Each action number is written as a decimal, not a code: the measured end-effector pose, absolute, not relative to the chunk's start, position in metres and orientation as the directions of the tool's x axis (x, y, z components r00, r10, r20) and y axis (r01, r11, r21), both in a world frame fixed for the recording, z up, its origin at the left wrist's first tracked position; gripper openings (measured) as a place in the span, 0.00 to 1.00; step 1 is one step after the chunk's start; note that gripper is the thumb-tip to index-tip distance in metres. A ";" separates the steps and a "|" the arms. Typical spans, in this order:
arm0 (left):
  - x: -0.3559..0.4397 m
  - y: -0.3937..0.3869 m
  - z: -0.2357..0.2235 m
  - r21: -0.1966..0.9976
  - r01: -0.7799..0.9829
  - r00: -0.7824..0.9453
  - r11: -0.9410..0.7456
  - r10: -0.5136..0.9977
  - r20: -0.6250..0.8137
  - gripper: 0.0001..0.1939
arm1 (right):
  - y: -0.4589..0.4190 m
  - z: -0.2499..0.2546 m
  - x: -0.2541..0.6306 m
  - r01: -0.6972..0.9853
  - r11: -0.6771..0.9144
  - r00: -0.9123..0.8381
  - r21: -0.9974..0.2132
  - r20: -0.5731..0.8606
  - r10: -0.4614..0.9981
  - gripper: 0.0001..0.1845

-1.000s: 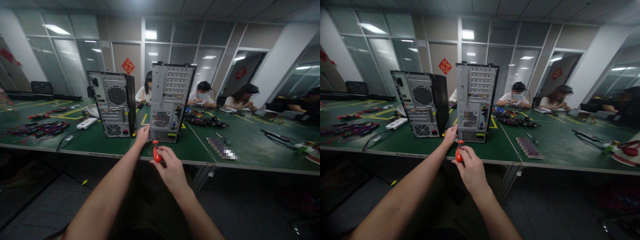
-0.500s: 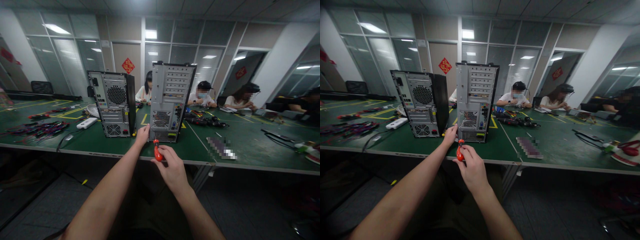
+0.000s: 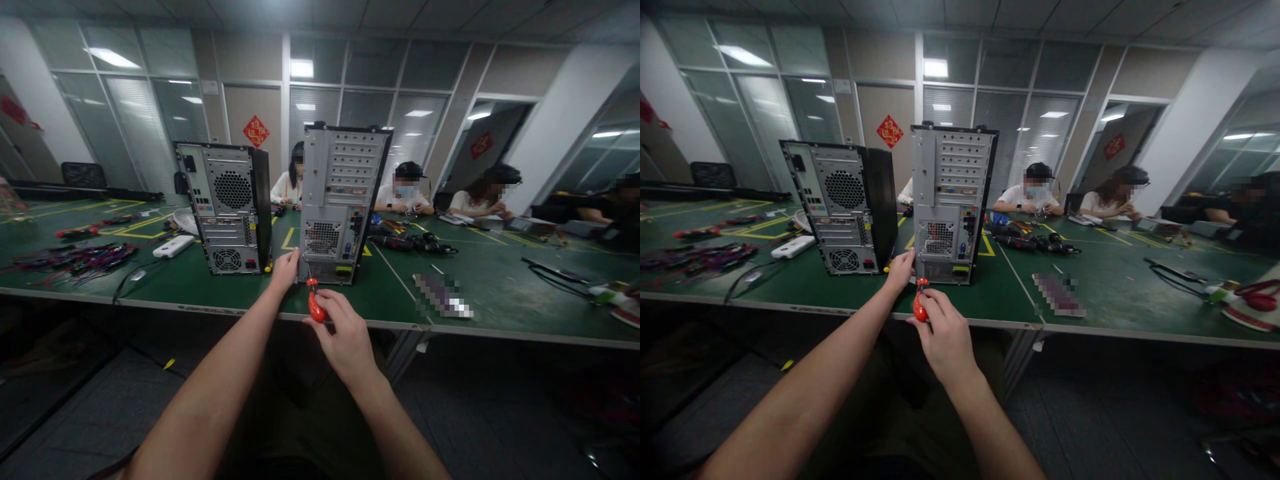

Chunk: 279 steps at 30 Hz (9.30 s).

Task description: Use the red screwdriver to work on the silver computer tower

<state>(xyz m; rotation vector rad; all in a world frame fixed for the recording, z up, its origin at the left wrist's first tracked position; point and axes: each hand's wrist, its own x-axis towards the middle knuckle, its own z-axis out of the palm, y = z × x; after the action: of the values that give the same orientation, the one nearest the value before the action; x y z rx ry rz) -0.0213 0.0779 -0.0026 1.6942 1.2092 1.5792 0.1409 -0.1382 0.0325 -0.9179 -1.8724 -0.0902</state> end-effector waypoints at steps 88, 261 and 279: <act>-0.021 0.076 -0.001 0.834 0.283 -0.078 -0.474 0.855 0.513 0.34 | -0.140 0.034 0.143 0.550 0.791 -0.358 -0.267 0.781 0.512 0.24; -0.022 0.081 -0.005 0.837 0.274 -0.086 -0.474 0.855 0.512 0.34 | -0.138 0.033 0.143 0.614 0.706 -0.150 -0.352 0.827 0.542 0.14; -0.022 0.082 -0.006 0.834 0.276 -0.081 -0.478 0.853 0.515 0.34 | -0.138 0.036 0.145 0.608 0.752 -0.262 -0.255 0.830 0.492 0.20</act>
<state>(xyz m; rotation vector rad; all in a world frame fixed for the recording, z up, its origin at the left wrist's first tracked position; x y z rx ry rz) -0.0216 0.0825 -0.0062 1.7206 1.2191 1.5905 0.1447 -0.1384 0.0360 -0.8400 -1.9168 -0.1397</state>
